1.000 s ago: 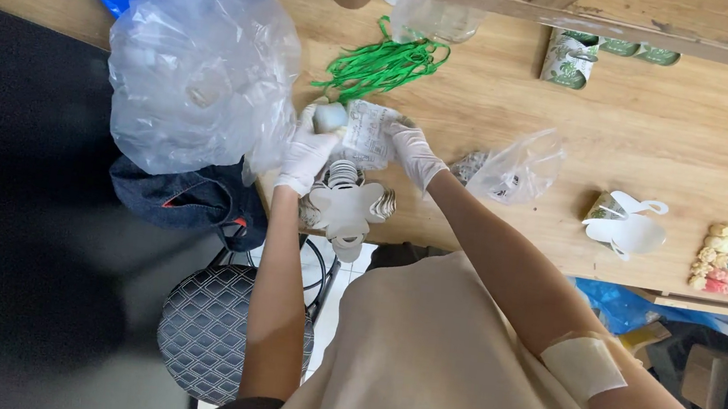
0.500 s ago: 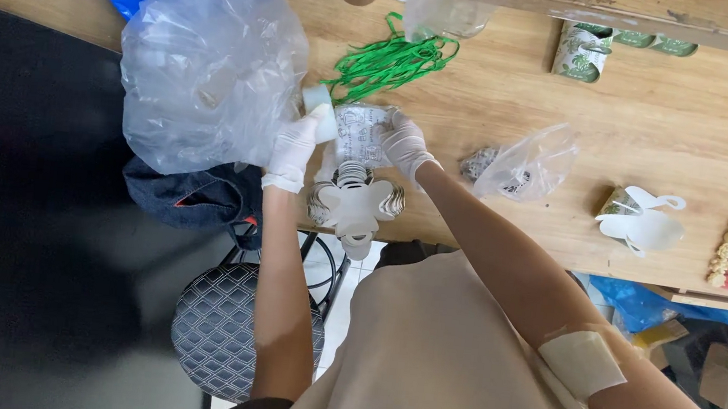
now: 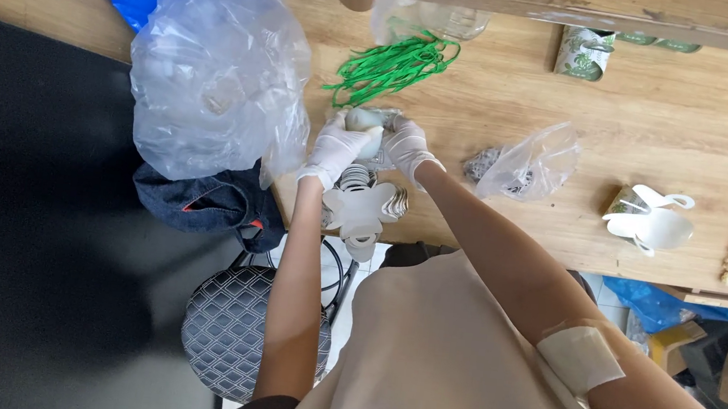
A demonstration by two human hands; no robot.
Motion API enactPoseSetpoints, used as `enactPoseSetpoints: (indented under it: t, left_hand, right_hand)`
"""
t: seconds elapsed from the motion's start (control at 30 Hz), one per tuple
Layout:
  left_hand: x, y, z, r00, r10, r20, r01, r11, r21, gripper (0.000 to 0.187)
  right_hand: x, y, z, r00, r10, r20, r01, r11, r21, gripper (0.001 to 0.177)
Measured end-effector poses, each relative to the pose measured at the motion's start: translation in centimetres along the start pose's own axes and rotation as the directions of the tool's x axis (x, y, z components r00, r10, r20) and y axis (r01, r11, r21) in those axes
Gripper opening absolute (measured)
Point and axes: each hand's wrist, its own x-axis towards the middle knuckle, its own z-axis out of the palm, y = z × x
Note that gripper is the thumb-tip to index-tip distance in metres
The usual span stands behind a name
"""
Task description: The person uses a heat gun to melt wax in a pot on the worktable, then wraps finished candles in printed paper and ties each bundle with green string, setting the wrapped candles on the table.
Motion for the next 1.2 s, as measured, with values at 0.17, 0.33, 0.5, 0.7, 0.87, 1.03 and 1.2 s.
enactPoseSetpoints:
  t: [0.17, 0.33, 0.5, 0.7, 0.87, 1.03, 1.2]
  left_hand:
    - [-0.3, 1.9, -0.5, 0.999, -0.043, 0.006, 0.041, 0.982, 0.185, 0.084]
    - [0.3, 0.5, 1.7, 0.997, 0.072, -0.030, -0.067, 0.988, 0.142, 0.090]
    - [1.8, -2.1, 3.5, 0.993, 0.075, -0.093, -0.033, 0.923, 0.383, 0.108]
    - [2.3, -1.5, 3.6, 0.997, -0.005, -0.078, 0.045, 0.858, 0.512, 0.115]
    - [3.3, -5.5, 4.8, 0.925, 0.380, -0.030, -0.266, 0.701, 0.662, 0.098]
    - [3.9, -3.8, 5.4, 0.996, 0.092, -0.014, -0.048, 0.644, 0.763, 0.128]
    - [0.5, 1.2, 4.9, 0.986, 0.037, -0.165, 0.092, 0.703, 0.705, 0.148]
  right_hand:
    - [6.4, 10.4, 4.0, 0.933, 0.290, 0.216, -0.307, 0.320, 0.897, 0.028]
    - [2.8, 0.9, 0.9, 0.857, 0.352, 0.377, -0.446, 0.137, 0.885, 0.027]
    - [2.2, 0.3, 0.1, 0.903, 0.178, 0.391, -0.424, 0.214, 0.880, 0.031]
    - [2.6, -0.4, -0.3, 0.905, -0.232, 0.356, 0.109, 0.937, 0.332, 0.031]
    - [-9.0, -7.0, -9.4, 0.923, -0.348, 0.164, 0.368, 0.923, -0.113, 0.037]
    - [-21.4, -11.9, -27.4, 0.870, -0.471, -0.148, 0.437, 0.874, -0.213, 0.040]
    - [-25.6, -2.6, -43.1, 0.813, -0.369, -0.451, 0.098, 0.850, -0.518, 0.056]
